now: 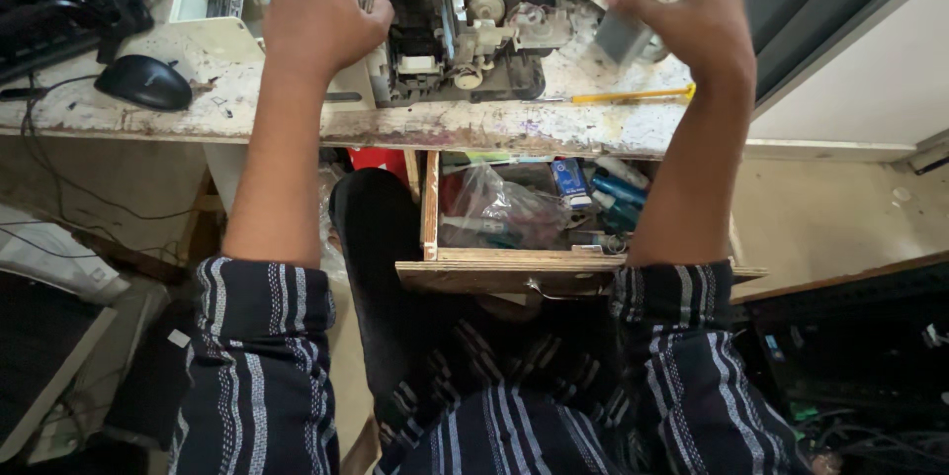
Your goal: The person disassembles a printer by removing the front cover and using a screwdriver to loosen screws on internal components. They manipulate gears and a toner cartridge area, then place the cover aside and continue adjusting parts with the screwdriver.
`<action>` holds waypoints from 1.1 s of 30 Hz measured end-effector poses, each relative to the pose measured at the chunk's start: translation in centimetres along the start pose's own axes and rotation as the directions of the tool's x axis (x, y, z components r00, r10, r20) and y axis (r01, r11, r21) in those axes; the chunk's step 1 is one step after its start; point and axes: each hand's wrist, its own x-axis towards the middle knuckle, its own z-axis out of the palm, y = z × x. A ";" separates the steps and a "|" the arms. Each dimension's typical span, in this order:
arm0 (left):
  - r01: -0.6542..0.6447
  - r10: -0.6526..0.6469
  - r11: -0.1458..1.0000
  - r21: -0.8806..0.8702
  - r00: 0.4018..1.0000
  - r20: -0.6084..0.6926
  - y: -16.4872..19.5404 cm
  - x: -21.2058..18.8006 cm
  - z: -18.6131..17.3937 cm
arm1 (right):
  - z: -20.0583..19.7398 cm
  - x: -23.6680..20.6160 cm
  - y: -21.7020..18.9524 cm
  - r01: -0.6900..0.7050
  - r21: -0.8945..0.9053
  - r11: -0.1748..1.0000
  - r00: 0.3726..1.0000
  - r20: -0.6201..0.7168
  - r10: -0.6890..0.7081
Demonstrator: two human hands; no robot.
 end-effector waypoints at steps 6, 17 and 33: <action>0.144 -0.140 0.989 -0.034 0.984 0.114 0.2 0.2 -0.1 | -1.9 -2.1 -1.8 -0.084 0.243 0.966 0.994 -0.047 0.098; 0.062 -0.060 0.998 -0.028 0.997 0.055 0.4 -0.4 -0.4 | 9.9 -1.2 1.3 0.511 -0.473 0.718 0.809 -0.020 -0.588; -0.038 0.038 0.999 0.012 0.999 -0.019 0.2 -0.2 -0.6 | 9.1 -2.0 -1.0 0.526 -0.417 0.741 0.788 -0.091 -0.610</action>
